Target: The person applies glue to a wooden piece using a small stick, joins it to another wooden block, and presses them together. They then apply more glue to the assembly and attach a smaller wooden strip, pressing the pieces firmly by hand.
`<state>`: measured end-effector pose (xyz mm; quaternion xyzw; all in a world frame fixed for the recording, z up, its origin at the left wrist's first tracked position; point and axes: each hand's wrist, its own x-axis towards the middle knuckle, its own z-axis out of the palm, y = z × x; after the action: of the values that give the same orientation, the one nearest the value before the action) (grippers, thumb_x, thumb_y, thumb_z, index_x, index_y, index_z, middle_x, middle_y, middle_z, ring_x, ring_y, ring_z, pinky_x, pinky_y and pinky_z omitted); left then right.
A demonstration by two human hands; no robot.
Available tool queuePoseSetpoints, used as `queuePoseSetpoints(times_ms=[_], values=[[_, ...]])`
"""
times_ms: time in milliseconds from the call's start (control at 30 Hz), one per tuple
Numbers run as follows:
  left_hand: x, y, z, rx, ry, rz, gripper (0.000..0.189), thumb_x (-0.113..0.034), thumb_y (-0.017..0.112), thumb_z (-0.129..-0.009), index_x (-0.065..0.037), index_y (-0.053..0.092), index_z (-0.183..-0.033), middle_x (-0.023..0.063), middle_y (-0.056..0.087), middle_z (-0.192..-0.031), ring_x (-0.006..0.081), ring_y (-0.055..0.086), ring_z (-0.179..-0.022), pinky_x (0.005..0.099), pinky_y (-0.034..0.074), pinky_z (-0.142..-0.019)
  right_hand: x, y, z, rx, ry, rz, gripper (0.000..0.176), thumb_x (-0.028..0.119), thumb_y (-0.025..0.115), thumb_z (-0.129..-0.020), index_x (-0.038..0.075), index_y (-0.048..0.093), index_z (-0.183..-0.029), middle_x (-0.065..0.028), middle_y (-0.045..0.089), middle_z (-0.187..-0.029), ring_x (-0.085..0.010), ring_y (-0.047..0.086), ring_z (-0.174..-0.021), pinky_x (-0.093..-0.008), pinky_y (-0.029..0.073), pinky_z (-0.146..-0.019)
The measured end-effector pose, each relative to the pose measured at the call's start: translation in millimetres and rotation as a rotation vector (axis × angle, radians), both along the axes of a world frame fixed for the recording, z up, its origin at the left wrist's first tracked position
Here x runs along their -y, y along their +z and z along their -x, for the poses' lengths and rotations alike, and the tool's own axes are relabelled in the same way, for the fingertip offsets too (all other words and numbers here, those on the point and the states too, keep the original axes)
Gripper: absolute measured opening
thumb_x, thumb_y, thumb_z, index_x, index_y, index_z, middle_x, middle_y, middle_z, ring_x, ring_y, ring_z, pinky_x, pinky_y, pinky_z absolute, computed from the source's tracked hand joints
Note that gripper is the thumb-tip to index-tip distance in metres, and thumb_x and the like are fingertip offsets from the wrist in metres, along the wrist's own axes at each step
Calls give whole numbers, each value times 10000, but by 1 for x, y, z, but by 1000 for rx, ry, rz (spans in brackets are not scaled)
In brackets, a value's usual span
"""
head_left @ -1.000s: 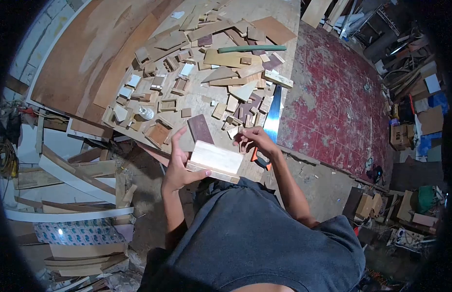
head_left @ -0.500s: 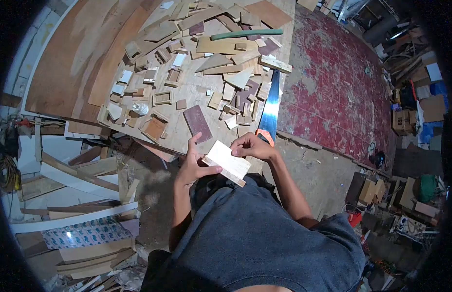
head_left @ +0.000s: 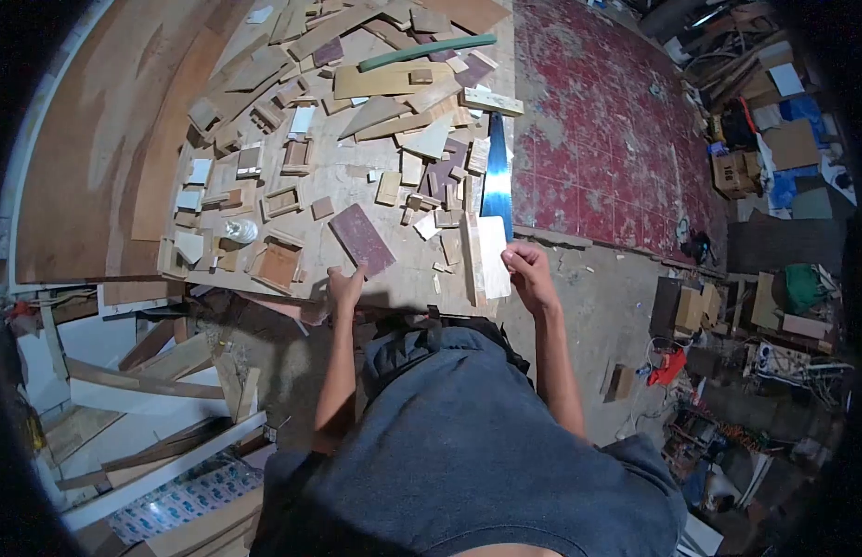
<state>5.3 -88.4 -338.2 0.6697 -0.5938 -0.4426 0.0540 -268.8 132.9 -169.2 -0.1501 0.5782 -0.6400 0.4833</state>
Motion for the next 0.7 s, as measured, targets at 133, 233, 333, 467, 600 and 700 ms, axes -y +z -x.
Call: queuePoseSetpoints(times_ms=[133,233,333,467,600,700], values=[[3,-8,31,178,-45,52,1043,-536,833,-633,85,368,-1330,299,502,-1286,423,489,-1222,518,419,-1011,-19,-8,-17,59,-141,36,133,164,651,-931,47,661,-869,69,537,-703,-27,457,-603,-203,358,-552],[-9,5,64,324,-115,-10,1240,-554,850,-568,72,222,-1435,263,382,-1369,418,377,-1306,565,315,-1090,-29,-15,-27,129,-227,-15,119,155,650,-928,45,661,-882,69,531,-696,-26,434,-572,-202,353,-549],[-15,-5,79,516,-225,110,1243,-516,837,-580,66,184,-1464,272,383,-1354,415,370,-1300,569,267,-1113,-35,-26,-36,187,-244,-20,117,158,654,-922,44,666,-894,50,569,-711,-42,490,-572,-213,425,-552],[-17,-16,76,568,-230,139,1170,-469,816,-617,60,198,-1459,257,403,-1327,413,396,-1273,568,255,-1119,-41,-52,-42,77,-241,-189,130,181,664,-916,51,676,-929,4,654,-785,-100,631,-665,-280,559,-588],[-15,-19,65,461,-183,231,1134,-427,808,-612,40,203,-1450,247,423,-1291,417,419,-1249,556,294,-1081,-37,-79,-46,-13,-135,-299,134,169,656,-916,40,682,-942,-8,651,-795,-101,625,-650,-273,548,-570],[-12,-23,74,416,-128,275,1137,-422,814,-601,28,203,-1447,242,425,-1281,416,433,-1226,541,327,-1046,-33,-99,-47,50,-5,-390,135,192,651,-928,58,673,-935,-3,652,-818,-107,638,-734,-283,558,-604]])
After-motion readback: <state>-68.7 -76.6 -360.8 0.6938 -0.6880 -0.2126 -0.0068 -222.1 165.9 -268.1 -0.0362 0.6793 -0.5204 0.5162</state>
